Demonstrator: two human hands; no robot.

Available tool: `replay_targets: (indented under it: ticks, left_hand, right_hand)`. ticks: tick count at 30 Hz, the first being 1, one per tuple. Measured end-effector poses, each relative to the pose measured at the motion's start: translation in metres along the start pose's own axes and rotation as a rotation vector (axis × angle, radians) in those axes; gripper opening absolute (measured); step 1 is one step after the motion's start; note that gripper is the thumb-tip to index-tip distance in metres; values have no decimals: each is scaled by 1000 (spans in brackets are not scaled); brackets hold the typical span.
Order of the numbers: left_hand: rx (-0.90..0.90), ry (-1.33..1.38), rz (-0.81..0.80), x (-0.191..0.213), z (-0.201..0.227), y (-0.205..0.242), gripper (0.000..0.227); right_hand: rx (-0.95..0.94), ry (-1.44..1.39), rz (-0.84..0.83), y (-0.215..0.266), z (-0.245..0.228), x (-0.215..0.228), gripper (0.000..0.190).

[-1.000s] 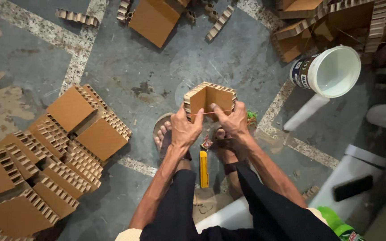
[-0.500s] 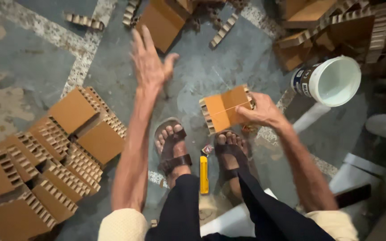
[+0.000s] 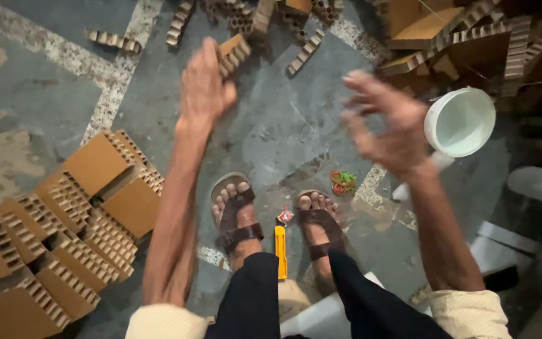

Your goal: The person applies glue to the edges of small cardboard pieces using a white tube, then folds and secures them with rubber bands. They repeat this process for multiple pieces, stacking the finished items on the floor.

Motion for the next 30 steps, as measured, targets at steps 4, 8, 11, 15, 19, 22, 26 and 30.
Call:
replay_targets:
  ticks: [4, 8, 11, 15, 19, 22, 26, 30]
  left_hand:
    - [-242, -126, -124, 32, 75, 77, 54]
    - [-356, -141, -184, 34, 106, 119, 37]
    - [-413, -3, -86, 23, 93, 127, 39]
    - [-306, 172, -115, -38, 63, 129, 37]
    - [-231, 249, -111, -74, 47, 132, 36]
    - [-212, 402, -105, -68, 48, 129, 35]
    - [-97, 528, -134, -58, 56, 120, 35]
    - [57, 586, -142, -66, 50, 119, 40]
  right_hand:
    - [180, 408, -58, -18, -61, -34, 73]
    - [295, 607, -138, -25, -69, -66, 51]
    - [25, 306, -515, 11, -43, -110, 21]
    - [-144, 168, -267, 61, -49, -125, 23]
    - [-197, 70, -49, 83, -38, -138, 52]
    - [-289, 63, -77, 96, -28, -152, 60]
    - [-381, -171, -163, 106, -15, -175, 69]
    - [-492, -771, -240, 113, 4, -193, 69]
Point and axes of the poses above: each hand's wrist, its own y-axis away from the middle knuckle, its own x-axis out of the back of the hand, z = x × y, the point moved 9 cm from there along -y, towards the middle knuckle, and after that the axes turned 10 degrees about y, right-handed, at the moved point
